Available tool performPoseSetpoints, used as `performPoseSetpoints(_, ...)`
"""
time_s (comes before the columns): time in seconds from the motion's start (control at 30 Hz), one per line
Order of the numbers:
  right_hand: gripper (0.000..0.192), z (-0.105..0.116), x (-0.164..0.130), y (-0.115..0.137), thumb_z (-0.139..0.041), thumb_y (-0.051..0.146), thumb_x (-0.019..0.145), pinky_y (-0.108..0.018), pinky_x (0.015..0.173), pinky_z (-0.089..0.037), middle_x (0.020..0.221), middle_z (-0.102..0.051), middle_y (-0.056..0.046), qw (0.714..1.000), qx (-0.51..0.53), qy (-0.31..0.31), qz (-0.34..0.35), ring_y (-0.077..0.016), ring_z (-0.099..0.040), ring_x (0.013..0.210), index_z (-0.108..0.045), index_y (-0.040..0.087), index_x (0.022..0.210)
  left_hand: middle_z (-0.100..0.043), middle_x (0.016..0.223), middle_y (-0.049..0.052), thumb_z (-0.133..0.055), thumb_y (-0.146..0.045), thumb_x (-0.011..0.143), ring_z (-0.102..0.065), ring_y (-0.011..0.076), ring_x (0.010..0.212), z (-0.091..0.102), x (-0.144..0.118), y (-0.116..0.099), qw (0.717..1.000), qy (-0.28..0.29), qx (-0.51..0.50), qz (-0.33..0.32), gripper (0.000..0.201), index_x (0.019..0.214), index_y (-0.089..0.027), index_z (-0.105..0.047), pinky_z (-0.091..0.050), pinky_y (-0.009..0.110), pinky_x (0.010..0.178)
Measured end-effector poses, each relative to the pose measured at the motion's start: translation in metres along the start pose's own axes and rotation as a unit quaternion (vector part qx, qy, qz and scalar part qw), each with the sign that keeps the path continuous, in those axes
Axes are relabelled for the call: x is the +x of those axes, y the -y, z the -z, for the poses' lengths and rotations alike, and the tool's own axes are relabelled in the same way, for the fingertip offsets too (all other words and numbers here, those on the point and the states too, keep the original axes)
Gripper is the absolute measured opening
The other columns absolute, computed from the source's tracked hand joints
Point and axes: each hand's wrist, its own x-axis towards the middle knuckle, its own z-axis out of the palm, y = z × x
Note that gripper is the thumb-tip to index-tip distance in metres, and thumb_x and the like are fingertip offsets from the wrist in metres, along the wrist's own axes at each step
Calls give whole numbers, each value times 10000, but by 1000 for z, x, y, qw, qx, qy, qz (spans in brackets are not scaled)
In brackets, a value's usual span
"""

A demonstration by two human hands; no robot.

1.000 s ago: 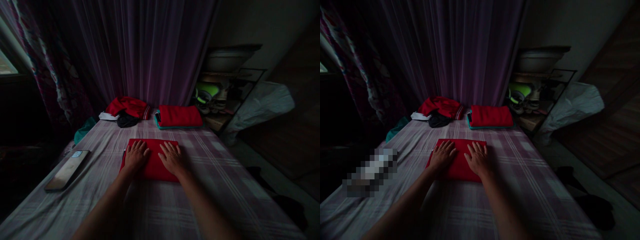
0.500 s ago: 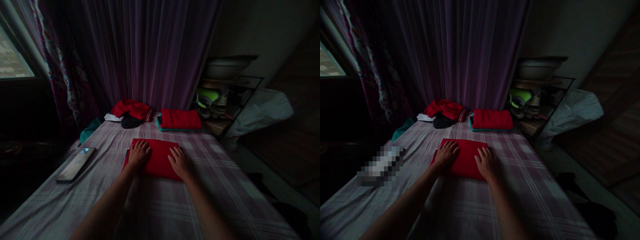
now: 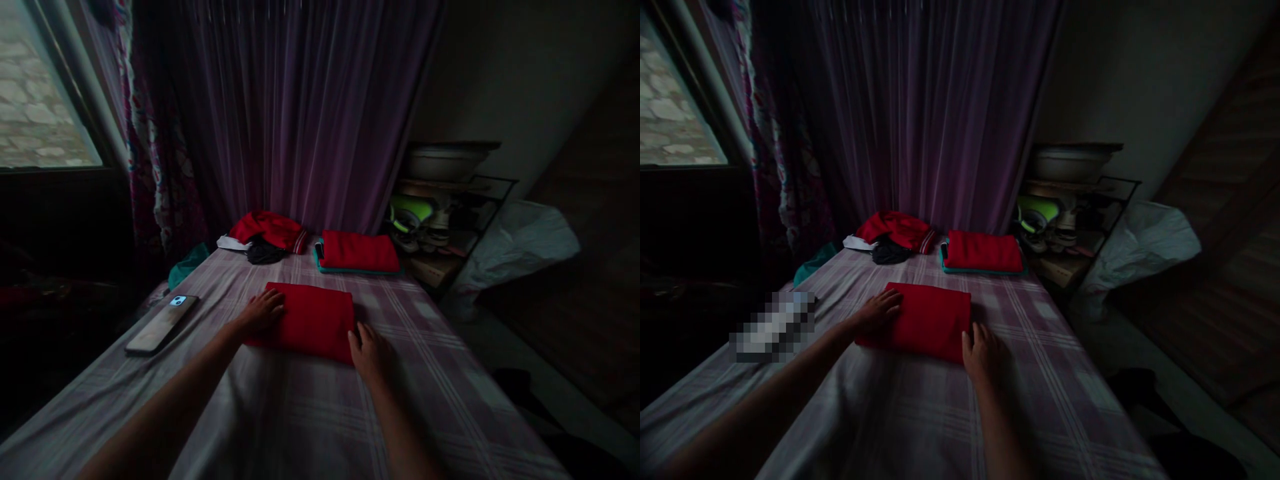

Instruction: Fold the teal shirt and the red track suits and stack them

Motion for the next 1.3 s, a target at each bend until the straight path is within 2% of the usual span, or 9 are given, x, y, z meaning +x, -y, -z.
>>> performPoseSetpoints(0.13, 460, 4, -2, 6, -363, 410, 980, -483, 1027, -396, 1342, -640, -142, 1000, -25, -9, -16, -317, -542, 1258, -752, 187, 1086, -541, 1473, 126, -403, -344, 962, -488, 246, 1368, -6, -42, 23, 994, -62, -4, 88, 453, 1346, -195, -591, -367, 414, 1139)
performPoseSetpoints(0.23, 480, 5, -2, 5, -362, 443, 978, -530, 1022, -388, 1359, -620, -164, 999, -32, -2, -20, -350, -504, 1291, -771, 192, 992, -590, 1420, 131, -401, -365, 965, -478, 322, 1364, -14, -66, 26, 975, -106, 25, 195, 405, 1226, -227, -677, -340, 559, 1116)
performPoseSetpoints(0.3, 483, 5, -2, 5, -358, 437, 982, -534, 1026, -384, 1378, -602, -174, 999, -27, 5, -16, -354, -491, 1306, -769, 183, 985, -598, 1417, 108, -403, -388, 967, -460, 340, 1373, -16, -73, 22, 969, -115, 27, 217, 390, 1173, -261, -708, -289, 625, 1115)
performPoseSetpoints(0.57, 422, -2, -2, 3, -432, 458, 948, -521, 1018, -389, 1327, -634, -153, 1000, -6, 6, -22, -355, -494, 1287, -760, 192, 944, -592, 1433, 80, -455, -436, 932, -415, 348, 1406, -6, -68, 11, 962, -96, -47, 250, 371, 1091, -266, -744, -234, 640, 1122)
performPoseSetpoints(0.73, 284, -7, 2, 1, -526, 400, 884, -453, 985, -425, 1170, -695, -171, 999, 35, -20, -1, -322, -565, 1173, -709, 191, 827, -706, 1238, 130, -593, -384, 842, -533, 361, 1290, -3, -60, 1, 931, -121, -185, 292, 273, 991, -198, -726, -290, 582, 1107)
performPoseSetpoints(0.93, 257, -6, 8, 13, -450, 384, 885, -316, 670, -462, 798, -718, -99, 989, 139, 19, -48, -242, -669, 753, -648, 222, 860, -749, 1074, 124, -560, -402, 877, -716, 253, 959, -5, -44, -4, 905, -120, -285, 293, 335, 1100, -161, -627, -543, 329, 771)
performPoseSetpoints(1.07, 275, 10, 19, 24, -414, 381, 886, -303, 630, -442, 803, -734, -92, 985, 167, 15, -46, -238, -676, 733, -640, 224, 888, -724, 1150, 156, -588, -360, 873, -739, 211, 885, -1, -32, -8, 882, -112, -359, 285, 465, 1273, -135, -507, -576, 292, 699)
performPoseSetpoints(1.2, 279, 36, 55, 25, -411, 370, 906, -294, 654, -437, 895, -752, -94, 987, 158, 11, 4, -232, -688, 797, -640, 218, 954, -726, 1131, 89, -661, -290, 800, -720, 222, 986, 9, -9, -19, 863, -152, -452, 167, 538, 1308, -207, -505, -596, 328, 793)
performPoseSetpoints(1.3, 257, 60, 102, 14, -445, 364, 900, -288, 647, -433, 894, -751, -95, 990, 142, -11, 18, -228, -686, 788, -641, 215, 974, -710, 1146, 72, -655, -294, 789, -704, 224, 1019, 26, 27, -36, 868, -180, -455, 83, 552, 1319, -232, -512, -587, 353, 849)
